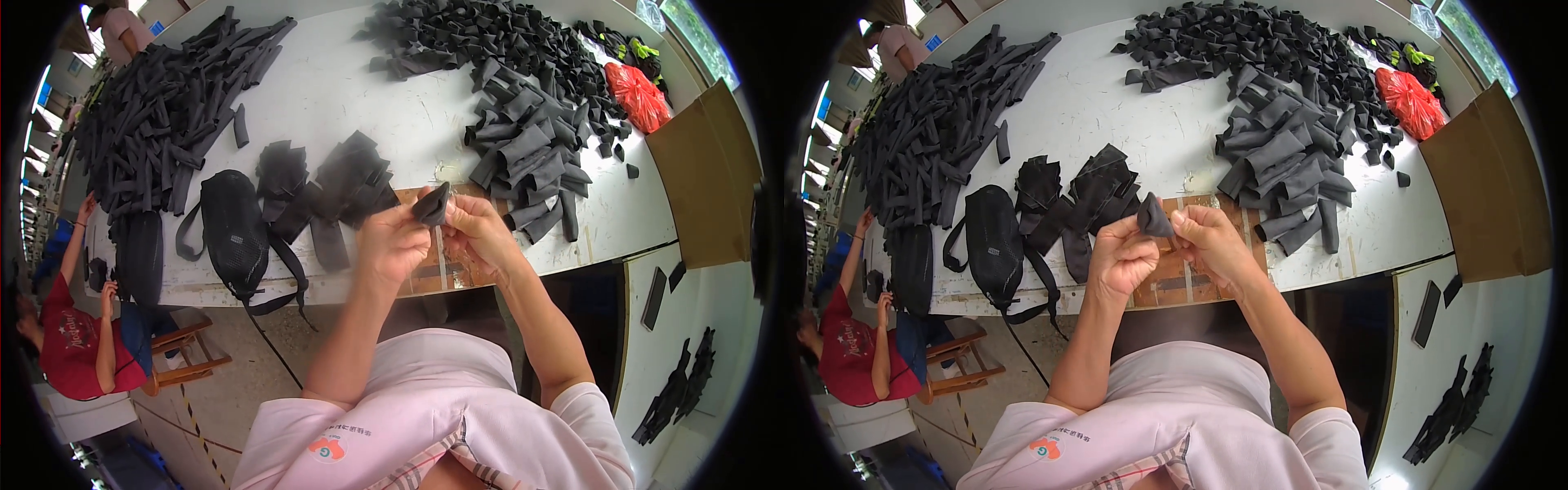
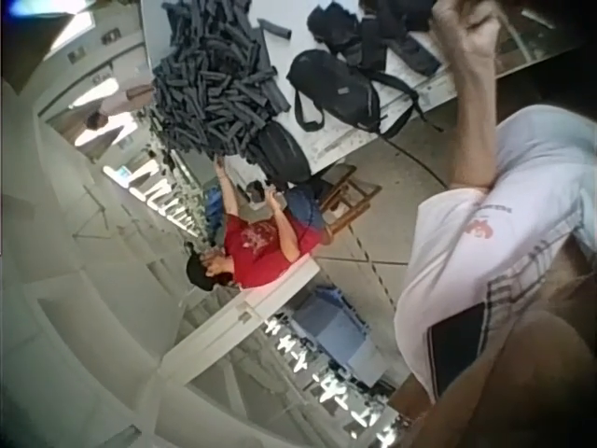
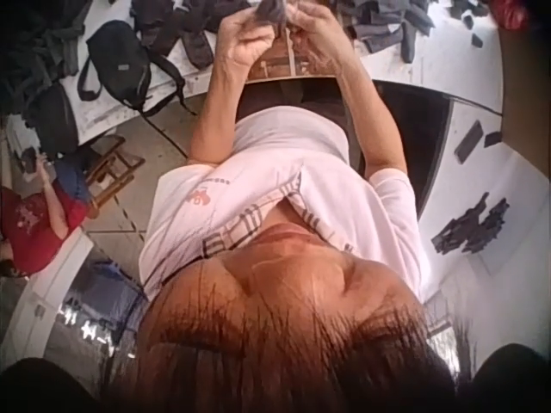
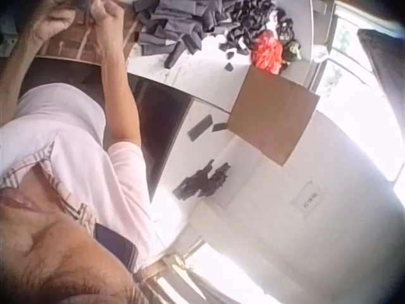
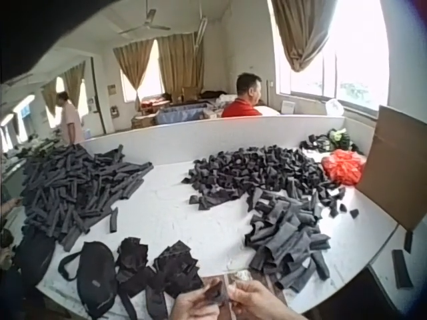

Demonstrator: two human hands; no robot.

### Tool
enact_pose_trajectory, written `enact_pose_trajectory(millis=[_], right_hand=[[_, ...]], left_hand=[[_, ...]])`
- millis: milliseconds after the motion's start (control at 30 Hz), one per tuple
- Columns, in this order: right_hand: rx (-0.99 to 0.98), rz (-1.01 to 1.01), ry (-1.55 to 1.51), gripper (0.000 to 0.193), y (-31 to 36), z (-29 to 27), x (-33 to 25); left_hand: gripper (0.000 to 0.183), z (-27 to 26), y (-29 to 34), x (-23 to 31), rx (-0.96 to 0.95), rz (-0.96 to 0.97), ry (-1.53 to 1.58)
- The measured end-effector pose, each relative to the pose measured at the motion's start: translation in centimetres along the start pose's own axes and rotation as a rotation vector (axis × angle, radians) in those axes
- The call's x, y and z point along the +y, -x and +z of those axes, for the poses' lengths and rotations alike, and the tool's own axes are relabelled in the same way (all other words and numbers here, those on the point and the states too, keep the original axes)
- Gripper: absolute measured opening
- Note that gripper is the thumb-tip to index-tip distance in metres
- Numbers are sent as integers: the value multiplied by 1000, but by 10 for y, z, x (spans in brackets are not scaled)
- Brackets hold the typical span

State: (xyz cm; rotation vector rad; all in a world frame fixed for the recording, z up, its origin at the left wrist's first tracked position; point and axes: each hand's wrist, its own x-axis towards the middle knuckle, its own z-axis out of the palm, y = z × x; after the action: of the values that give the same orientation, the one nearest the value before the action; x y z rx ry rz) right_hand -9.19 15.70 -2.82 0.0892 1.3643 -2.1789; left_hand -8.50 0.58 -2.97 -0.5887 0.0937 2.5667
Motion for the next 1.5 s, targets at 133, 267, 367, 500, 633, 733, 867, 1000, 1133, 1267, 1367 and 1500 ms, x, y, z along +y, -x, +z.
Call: enact_pose_trajectory(millis=[133, 267, 367, 500, 633, 733, 867, 1000, 1133, 1267, 1367, 1500], right_hand=[[-32, -77, 307, 27, -2, -4, -6], [-34, -201, 590, 27, 3, -10, -5], [144, -519, 557, 35, 13, 4, -8], [196, -993, 1369, 45, 29, 24, -34], [128, -919, 1699, 40, 36, 36, -56], [88, -857, 1579, 23, 15, 9, -20], [48, -749, 1401, 22, 8, 1, -10], [61, -743, 1478, 29, 16, 11, -27], [84, -842, 1500, 30, 20, 19, -31], [37, -748, 1432, 26, 4, 4, -6], [13, -771, 1385, 26, 10, 9, -16], [33, -804, 1298, 31, 5, -1, 4]], left_hand=[[25, 22, 19, -4, -80, 609, -1141], [31, 37, 29, 4, -239, 938, -1698], [23, 44, 29, 0, -484, 862, -1548], [12, 42, 26, -9, -440, 871, -1062], [5, 40, 33, -8, -415, 896, -546], [6, 16, 26, -10, -401, 885, -715], [10, 30, 22, -11, -415, 851, -937], [12, 38, 21, 8, -421, 926, -1161], [10, 34, 25, 16, -433, 971, -1054], [8, 32, 23, 14, -385, 943, -1193], [8, 30, 23, 16, -376, 943, -1202], [7, 28, 23, 13, -445, 931, -1199]])
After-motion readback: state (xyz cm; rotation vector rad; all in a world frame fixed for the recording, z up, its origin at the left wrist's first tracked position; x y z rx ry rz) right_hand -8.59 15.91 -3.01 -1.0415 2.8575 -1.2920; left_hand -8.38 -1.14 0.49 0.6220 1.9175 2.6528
